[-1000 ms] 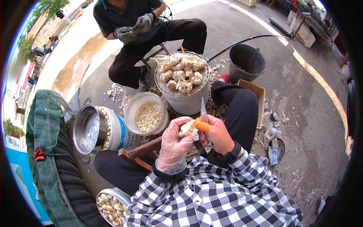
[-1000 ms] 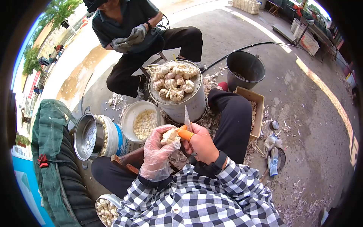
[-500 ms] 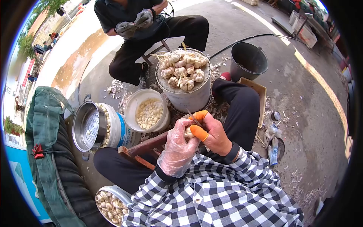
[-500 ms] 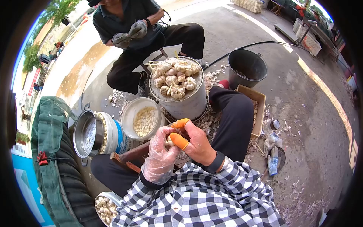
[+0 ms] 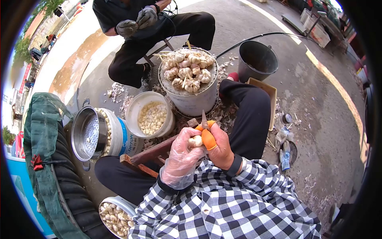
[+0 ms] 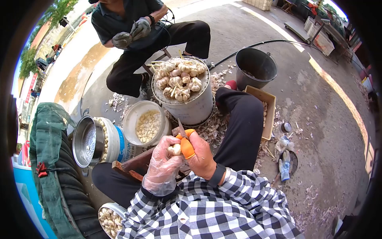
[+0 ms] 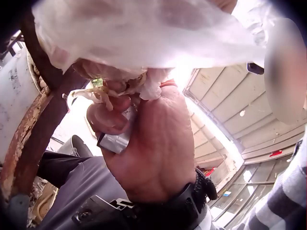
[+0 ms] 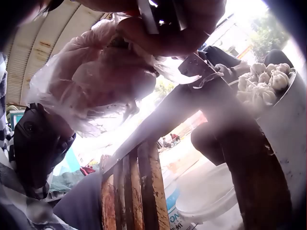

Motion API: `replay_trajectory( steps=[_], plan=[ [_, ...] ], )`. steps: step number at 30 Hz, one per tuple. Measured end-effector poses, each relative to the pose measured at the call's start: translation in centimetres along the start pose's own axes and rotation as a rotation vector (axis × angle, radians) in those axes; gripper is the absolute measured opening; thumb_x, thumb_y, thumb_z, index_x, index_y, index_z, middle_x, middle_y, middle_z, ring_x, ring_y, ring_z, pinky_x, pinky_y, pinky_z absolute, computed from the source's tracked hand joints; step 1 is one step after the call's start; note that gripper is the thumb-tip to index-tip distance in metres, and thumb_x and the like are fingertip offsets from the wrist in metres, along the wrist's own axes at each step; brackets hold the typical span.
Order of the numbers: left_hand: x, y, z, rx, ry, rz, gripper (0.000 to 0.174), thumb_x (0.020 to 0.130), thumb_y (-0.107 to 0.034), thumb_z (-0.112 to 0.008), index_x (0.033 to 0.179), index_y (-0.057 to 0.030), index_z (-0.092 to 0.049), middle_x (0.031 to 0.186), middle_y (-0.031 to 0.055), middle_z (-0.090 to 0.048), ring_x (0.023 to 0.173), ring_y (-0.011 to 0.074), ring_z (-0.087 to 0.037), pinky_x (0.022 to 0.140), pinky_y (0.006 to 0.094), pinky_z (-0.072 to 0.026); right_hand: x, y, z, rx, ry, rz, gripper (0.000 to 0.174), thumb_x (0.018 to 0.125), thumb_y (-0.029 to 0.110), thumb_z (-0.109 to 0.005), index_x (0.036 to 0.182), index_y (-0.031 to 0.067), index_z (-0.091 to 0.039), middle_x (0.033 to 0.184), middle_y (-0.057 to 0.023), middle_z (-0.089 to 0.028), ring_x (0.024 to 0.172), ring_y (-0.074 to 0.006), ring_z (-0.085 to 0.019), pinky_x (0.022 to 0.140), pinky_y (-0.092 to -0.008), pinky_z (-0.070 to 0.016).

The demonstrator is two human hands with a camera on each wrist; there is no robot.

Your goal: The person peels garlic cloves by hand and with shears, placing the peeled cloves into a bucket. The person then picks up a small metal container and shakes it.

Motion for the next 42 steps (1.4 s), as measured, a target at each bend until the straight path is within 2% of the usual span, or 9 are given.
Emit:
replay_trajectory(
  steps=[12, 15, 17, 19, 21, 23, 25, 32, 42],
  plan=[
    [-0.6, 0.9, 0.5, -0.223, 0.000, 0.143, 0.030, 0.082, 0.000, -0.069, 0.107, -0.0047, -0.053, 0.098, -0.0002, -0.055, 0.090, 0.0068, -0.052, 0.081, 0.0228, -0.0449, -0.3, -0.7, -0.5, 0.010, -0.013, -0.027, 0.028, 0.100, 0.026, -0.048, 0.107, 0.0002, -0.055, 0.089, -0.0098, -0.065, 0.080, -0.0159, -0.063, 0.073, -0.0290, -0.0488],
    [-0.4, 1.2, 0.8, -0.151, -0.021, 0.101, 0.030, 0.082, -0.002, -0.069, 0.108, -0.0046, -0.053, 0.098, 0.0003, -0.056, 0.086, 0.0081, -0.054, 0.078, 0.0239, -0.0468, -0.2, -0.8, -0.7, 0.121, -0.016, -0.086, 0.031, 0.100, 0.030, -0.052, 0.107, 0.0003, -0.055, 0.089, -0.0094, -0.064, 0.080, -0.0141, -0.061, 0.073, -0.0283, -0.0481],
    [-0.1, 0.4, 0.7, 0.111, -0.026, 0.101, 0.031, 0.082, -0.004, -0.070, 0.108, -0.0041, -0.053, 0.101, 0.0016, -0.057, 0.083, 0.0096, -0.056, 0.074, 0.0254, -0.0487, 0.0, 0.4, -0.5, 0.073, 0.060, -0.222, 0.037, 0.098, 0.036, -0.056, 0.108, 0.0006, -0.055, 0.090, -0.0083, -0.064, 0.082, -0.0119, -0.059, 0.074, -0.0271, -0.0475],
    [-0.4, 0.0, 0.2, 0.229, -0.011, -0.001, 0.032, 0.083, -0.003, -0.069, 0.109, -0.0038, -0.052, 0.102, 0.0034, -0.057, 0.082, 0.0103, -0.058, 0.072, 0.0255, -0.0498, 0.0, -0.1, -0.4, 0.030, 0.062, -0.175, 0.042, 0.096, 0.041, -0.058, 0.110, 0.0009, -0.054, 0.092, -0.0063, -0.063, 0.083, -0.0103, -0.058, 0.075, -0.0255, -0.0471],
    [-0.9, -0.3, -0.3, -0.322, 0.024, 0.191, 0.031, 0.085, -0.002, -0.067, 0.111, -0.0045, -0.051, 0.102, 0.0040, -0.057, 0.085, 0.0097, -0.058, 0.074, 0.0241, -0.0497, -0.3, 0.1, -0.3, 0.356, 0.088, -0.324, 0.045, 0.096, 0.043, -0.057, 0.112, 0.0010, -0.053, 0.095, -0.0048, -0.063, 0.086, -0.0096, -0.057, 0.077, -0.0251, -0.0469],
    [-0.7, 0.4, -0.2, -0.201, 0.024, 0.104, 0.032, 0.086, 0.000, -0.066, 0.113, -0.0053, -0.050, 0.101, 0.0037, -0.056, 0.086, 0.0082, -0.056, 0.074, 0.0227, -0.0494, -0.5, -0.5, -0.1, 0.254, 0.099, -0.248, 0.045, 0.097, 0.042, -0.056, 0.114, 0.0008, -0.053, 0.097, -0.0051, -0.063, 0.088, -0.0099, -0.057, 0.079, -0.0253, -0.0469],
    [-0.9, -0.4, -0.6, -0.345, 0.013, 0.126, 0.032, 0.086, 0.002, -0.065, 0.113, -0.0060, -0.050, 0.101, 0.0025, -0.056, 0.086, 0.0067, -0.055, 0.073, 0.0217, -0.0484, -0.6, -0.6, -0.3, 0.285, 0.075, -0.179, 0.044, 0.098, 0.040, -0.054, 0.116, 0.0006, -0.053, 0.097, -0.0058, -0.063, 0.088, -0.0102, -0.057, 0.080, -0.0256, -0.0470],
    [-1.1, -0.7, -0.4, -0.452, -0.019, 0.230, 0.034, 0.084, 0.003, -0.065, 0.112, -0.0084, -0.051, 0.096, 0.0000, -0.054, 0.077, 0.0049, -0.053, 0.063, 0.0178, -0.0435, -0.5, -0.9, -0.7, 0.327, 0.056, -0.136, 0.040, 0.100, 0.037, -0.051, 0.115, -0.0006, -0.054, 0.097, -0.0053, -0.063, 0.087, -0.0102, -0.058, 0.079, -0.0252, -0.0471],
    [-1.0, 0.1, -0.4, -0.508, -0.045, 0.271, 0.033, 0.082, 0.004, -0.066, 0.111, -0.0075, -0.054, 0.098, 0.0012, -0.056, 0.079, 0.0064, -0.055, 0.065, 0.0192, -0.0461, -0.4, -1.2, -0.4, 0.290, 0.052, -0.133, 0.037, 0.100, 0.034, -0.050, 0.113, -0.0003, -0.054, 0.097, -0.0049, -0.062, 0.087, -0.0095, -0.057, 0.078, -0.0246, -0.0470]
  ],
)
Point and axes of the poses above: each hand's wrist, its own x-axis towards the middle knuckle, its own z-axis out of the back of the hand, y = z × x, the point moved 1 cm from there along x, towards the middle knuckle
